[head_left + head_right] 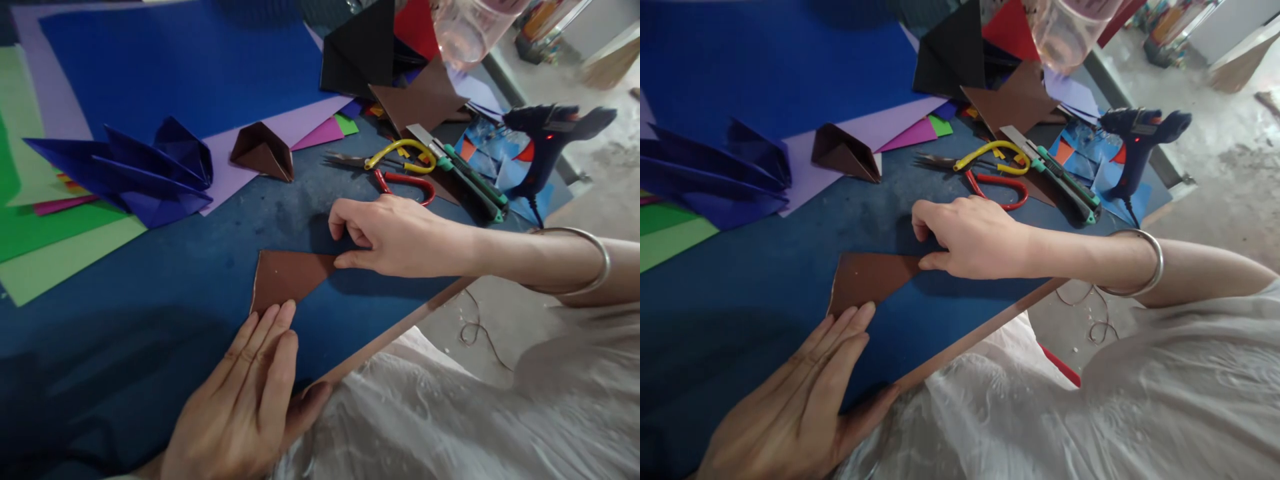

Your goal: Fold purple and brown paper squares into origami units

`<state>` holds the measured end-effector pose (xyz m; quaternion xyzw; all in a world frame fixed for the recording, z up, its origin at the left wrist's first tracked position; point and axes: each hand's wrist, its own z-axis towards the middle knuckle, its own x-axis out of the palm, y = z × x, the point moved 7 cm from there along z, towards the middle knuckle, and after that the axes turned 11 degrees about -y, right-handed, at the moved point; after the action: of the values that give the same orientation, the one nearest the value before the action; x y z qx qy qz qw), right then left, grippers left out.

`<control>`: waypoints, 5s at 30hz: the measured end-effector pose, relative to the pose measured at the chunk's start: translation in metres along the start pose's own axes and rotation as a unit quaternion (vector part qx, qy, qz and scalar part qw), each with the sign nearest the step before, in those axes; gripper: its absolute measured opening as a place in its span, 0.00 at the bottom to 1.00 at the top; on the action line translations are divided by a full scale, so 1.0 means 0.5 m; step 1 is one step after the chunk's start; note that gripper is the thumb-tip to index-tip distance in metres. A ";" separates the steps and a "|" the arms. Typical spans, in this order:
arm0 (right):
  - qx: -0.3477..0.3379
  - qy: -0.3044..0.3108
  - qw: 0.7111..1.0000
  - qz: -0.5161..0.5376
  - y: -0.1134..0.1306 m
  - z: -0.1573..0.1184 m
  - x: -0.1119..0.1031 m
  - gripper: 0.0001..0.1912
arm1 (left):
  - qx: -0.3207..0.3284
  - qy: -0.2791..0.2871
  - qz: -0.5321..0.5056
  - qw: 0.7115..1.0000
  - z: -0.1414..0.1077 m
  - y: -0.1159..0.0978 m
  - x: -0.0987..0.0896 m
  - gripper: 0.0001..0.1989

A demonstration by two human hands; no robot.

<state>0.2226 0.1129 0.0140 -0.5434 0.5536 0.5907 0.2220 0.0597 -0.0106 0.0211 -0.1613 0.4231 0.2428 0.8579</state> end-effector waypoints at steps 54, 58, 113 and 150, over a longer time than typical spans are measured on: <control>-0.258 0.006 0.966 0.018 0.082 0.042 0.047 0.07 | -0.590 0.461 -0.171 0.640 0.021 0.151 0.088 0.22; -0.260 -0.001 0.965 0.022 0.082 0.042 0.049 0.06 | -0.600 0.458 -0.175 0.632 0.018 0.148 0.086 0.22; -0.253 -0.016 0.967 0.021 0.080 0.037 0.048 0.05 | -0.650 0.390 -0.197 0.622 -0.092 0.158 -0.002 0.24; -0.205 -0.121 0.971 0.034 0.087 0.005 0.044 0.21 | -0.457 -0.068 -0.269 0.845 -0.005 0.210 0.029 0.18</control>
<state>0.1774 0.0950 0.0117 -0.4830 0.4077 0.7600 0.1511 0.0076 0.0794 0.0007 -0.6258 0.1452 0.1788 0.7452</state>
